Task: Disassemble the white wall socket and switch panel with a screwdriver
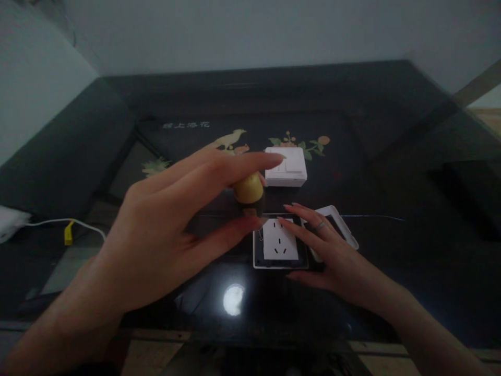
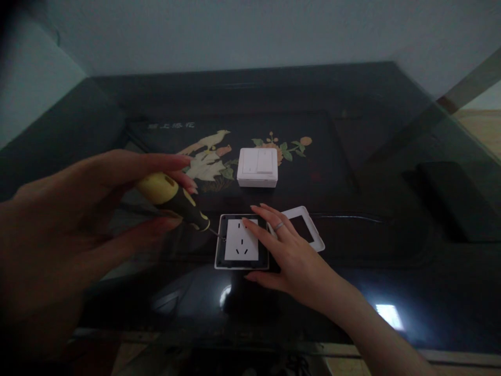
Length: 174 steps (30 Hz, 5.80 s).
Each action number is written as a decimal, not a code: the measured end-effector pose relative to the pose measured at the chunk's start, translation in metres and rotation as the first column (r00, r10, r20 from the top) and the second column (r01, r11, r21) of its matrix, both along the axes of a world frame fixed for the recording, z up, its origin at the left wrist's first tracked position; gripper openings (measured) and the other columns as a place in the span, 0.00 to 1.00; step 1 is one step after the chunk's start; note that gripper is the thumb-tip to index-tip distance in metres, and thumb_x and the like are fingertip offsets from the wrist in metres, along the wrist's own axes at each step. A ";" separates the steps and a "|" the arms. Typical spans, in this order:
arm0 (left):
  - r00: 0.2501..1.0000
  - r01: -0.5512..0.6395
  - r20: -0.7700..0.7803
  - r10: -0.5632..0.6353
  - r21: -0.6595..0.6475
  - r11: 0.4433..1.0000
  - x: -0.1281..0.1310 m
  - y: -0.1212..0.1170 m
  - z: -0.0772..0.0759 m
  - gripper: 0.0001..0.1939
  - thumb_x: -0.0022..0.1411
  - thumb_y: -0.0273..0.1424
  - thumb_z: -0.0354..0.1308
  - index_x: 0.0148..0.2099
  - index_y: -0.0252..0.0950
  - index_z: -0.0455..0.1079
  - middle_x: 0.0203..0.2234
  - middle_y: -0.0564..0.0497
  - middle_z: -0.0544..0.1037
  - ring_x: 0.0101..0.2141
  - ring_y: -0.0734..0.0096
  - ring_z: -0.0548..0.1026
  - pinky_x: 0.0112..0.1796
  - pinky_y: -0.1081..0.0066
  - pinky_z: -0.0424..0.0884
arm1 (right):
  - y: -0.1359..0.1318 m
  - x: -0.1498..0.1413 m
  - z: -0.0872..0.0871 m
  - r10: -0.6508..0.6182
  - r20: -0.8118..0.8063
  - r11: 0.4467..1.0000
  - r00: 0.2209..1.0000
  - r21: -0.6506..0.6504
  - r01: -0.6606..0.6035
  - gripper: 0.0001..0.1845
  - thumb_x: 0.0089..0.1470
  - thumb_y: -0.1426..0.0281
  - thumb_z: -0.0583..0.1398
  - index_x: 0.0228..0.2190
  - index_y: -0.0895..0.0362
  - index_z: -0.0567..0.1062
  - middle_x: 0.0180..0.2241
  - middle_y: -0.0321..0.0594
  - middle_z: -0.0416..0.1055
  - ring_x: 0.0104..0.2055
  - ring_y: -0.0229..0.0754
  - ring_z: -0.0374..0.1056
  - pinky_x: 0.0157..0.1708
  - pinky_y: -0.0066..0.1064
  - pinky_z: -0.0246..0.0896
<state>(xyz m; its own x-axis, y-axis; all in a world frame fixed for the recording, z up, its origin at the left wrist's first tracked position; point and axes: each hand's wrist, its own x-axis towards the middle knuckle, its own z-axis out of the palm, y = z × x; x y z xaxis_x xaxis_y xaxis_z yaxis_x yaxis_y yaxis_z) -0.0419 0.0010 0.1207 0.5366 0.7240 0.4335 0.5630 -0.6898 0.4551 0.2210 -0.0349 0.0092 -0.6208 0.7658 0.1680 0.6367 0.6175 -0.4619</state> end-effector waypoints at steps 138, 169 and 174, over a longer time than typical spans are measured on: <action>0.848 0.278 0.527 0.062 -0.540 0.795 0.016 -0.022 -0.082 0.48 0.49 0.43 0.73 0.67 0.48 0.54 0.65 0.44 0.59 0.65 0.49 0.57 0.63 0.52 0.58 | 0.014 -0.008 0.058 0.010 -0.066 0.999 0.998 0.031 -0.008 0.40 0.47 0.67 0.69 0.58 0.54 0.59 0.57 0.51 0.65 0.61 0.53 0.61 0.56 0.51 0.65; 0.491 0.612 0.381 0.784 -0.791 0.001 0.042 -0.034 -0.074 0.22 0.47 0.29 0.75 0.45 0.36 0.76 0.33 0.50 0.83 0.37 0.66 0.81 0.42 0.70 0.75 | 0.004 -0.016 0.039 -0.038 -0.436 0.985 0.899 0.134 0.106 0.10 0.60 0.69 0.61 0.43 0.57 0.76 0.56 0.49 0.72 0.59 0.44 0.68 0.55 0.38 0.70; 0.520 0.625 0.420 0.744 -0.781 0.004 0.039 -0.035 -0.072 0.18 0.49 0.29 0.75 0.43 0.37 0.77 0.32 0.51 0.83 0.36 0.68 0.81 0.39 0.73 0.74 | 0.001 -0.018 0.039 -0.056 -0.532 0.989 0.845 0.088 0.121 0.05 0.57 0.75 0.63 0.36 0.57 0.79 0.54 0.46 0.74 0.52 0.42 0.74 0.48 0.31 0.75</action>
<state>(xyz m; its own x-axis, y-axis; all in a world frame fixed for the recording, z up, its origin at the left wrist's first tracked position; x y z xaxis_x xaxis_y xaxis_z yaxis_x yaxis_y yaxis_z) -0.0032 -0.0336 0.0483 0.4788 0.6916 -0.5407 -0.4036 0.7204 0.5640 0.2027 -0.0338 0.0484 -0.3442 0.7686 0.5392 0.3722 0.6390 -0.6732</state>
